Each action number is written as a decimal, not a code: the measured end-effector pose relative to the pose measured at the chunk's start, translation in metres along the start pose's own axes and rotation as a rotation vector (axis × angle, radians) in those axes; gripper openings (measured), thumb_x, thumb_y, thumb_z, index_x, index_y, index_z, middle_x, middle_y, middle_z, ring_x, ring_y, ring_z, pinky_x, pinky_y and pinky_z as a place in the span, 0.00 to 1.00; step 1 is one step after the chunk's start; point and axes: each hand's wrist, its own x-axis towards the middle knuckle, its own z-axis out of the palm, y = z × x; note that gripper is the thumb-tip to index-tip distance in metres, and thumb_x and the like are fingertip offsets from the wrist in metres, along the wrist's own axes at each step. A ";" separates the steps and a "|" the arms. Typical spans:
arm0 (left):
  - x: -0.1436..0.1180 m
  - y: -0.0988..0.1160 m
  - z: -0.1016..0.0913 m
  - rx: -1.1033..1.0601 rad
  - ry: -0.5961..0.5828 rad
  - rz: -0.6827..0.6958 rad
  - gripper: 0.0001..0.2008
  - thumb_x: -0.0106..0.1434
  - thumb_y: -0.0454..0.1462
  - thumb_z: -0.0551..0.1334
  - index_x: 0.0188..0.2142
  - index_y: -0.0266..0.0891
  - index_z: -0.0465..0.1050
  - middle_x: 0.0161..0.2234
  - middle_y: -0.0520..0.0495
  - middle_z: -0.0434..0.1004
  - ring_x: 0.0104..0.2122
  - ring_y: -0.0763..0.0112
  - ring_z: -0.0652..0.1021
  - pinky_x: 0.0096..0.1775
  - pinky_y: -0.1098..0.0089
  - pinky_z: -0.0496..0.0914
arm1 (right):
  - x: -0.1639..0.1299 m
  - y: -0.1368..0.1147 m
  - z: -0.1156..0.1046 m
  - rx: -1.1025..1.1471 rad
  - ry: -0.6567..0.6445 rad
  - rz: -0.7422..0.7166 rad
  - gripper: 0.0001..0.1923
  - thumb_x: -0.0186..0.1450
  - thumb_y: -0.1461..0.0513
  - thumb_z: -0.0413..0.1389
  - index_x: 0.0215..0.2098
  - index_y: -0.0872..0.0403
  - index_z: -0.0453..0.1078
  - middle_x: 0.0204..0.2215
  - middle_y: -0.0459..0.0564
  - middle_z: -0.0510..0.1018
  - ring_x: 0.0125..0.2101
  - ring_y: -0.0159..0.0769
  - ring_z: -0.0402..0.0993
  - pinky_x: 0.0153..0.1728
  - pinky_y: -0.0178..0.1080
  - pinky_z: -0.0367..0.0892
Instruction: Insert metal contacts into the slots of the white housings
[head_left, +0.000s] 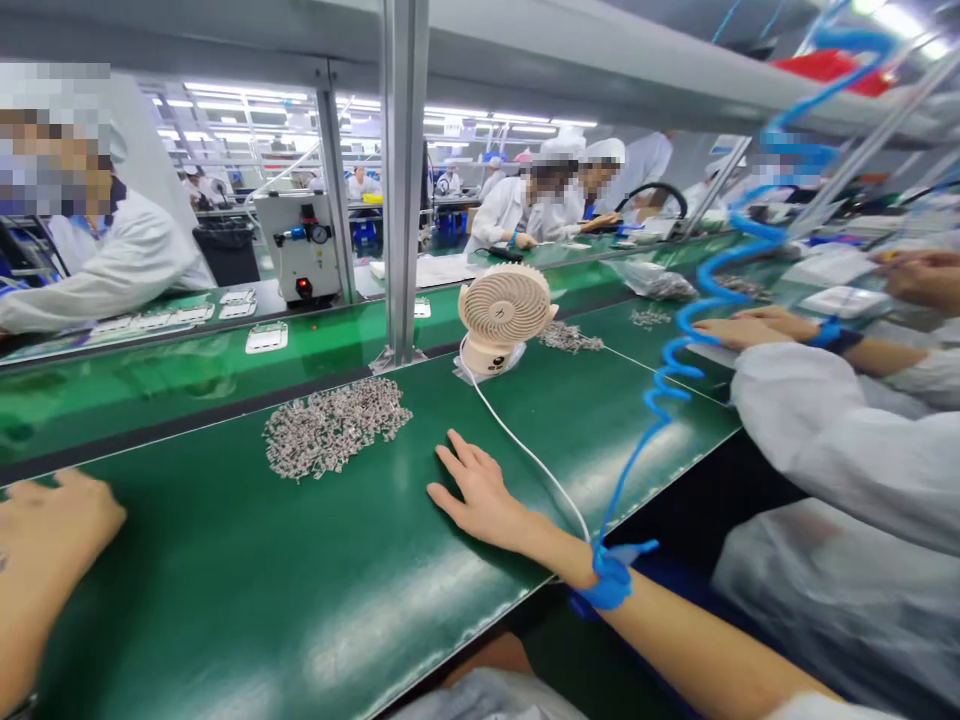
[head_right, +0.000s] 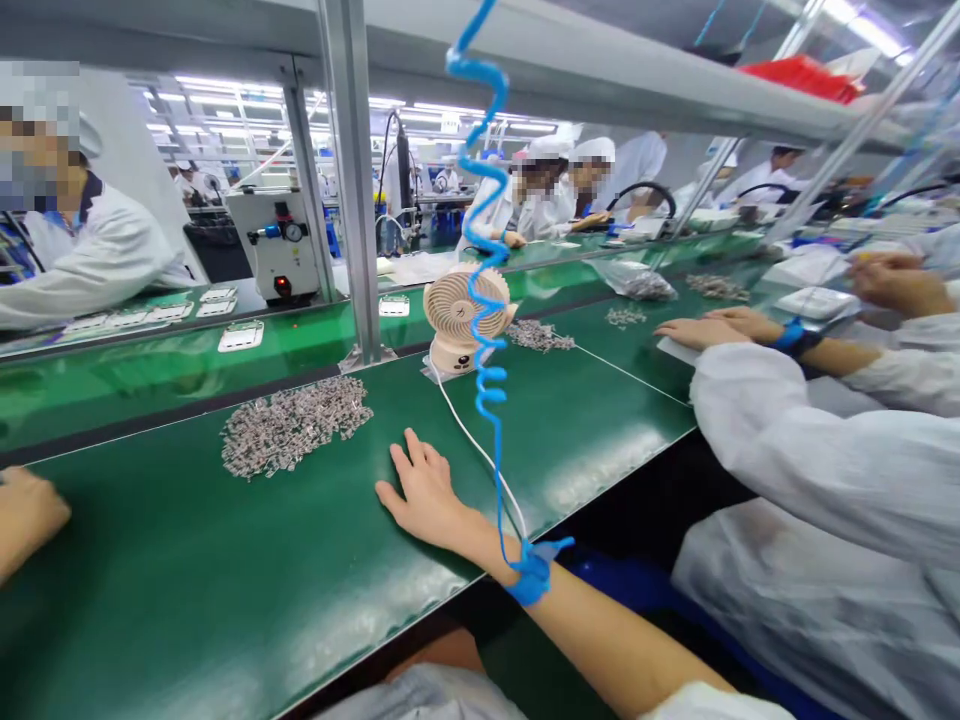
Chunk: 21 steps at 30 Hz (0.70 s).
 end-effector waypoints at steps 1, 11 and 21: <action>-0.003 0.000 0.008 0.019 0.062 -0.103 0.25 0.65 0.49 0.42 0.37 0.30 0.66 0.38 0.39 0.70 0.49 0.35 0.66 0.28 0.56 0.57 | 0.006 -0.002 -0.003 -0.019 -0.052 0.019 0.31 0.66 0.52 0.45 0.62 0.61 0.52 0.64 0.66 0.44 0.62 0.57 0.44 0.57 0.55 0.49; 0.018 0.062 0.070 -0.086 -0.046 -0.143 0.37 0.63 0.53 0.39 0.64 0.30 0.42 0.65 0.34 0.41 0.61 0.41 0.52 0.52 0.44 0.58 | 0.071 -0.007 0.003 -0.043 -0.086 0.044 0.49 0.60 0.38 0.43 0.66 0.61 0.37 0.65 0.61 0.34 0.63 0.62 0.34 0.57 0.63 0.40; 0.005 0.089 0.064 -0.125 -0.134 -0.053 0.37 0.64 0.54 0.40 0.65 0.34 0.37 0.66 0.41 0.33 0.62 0.42 0.46 0.54 0.44 0.54 | 0.106 -0.004 -0.003 0.054 0.168 0.054 0.26 0.68 0.52 0.37 0.58 0.52 0.60 0.59 0.57 0.61 0.55 0.49 0.60 0.51 0.54 0.58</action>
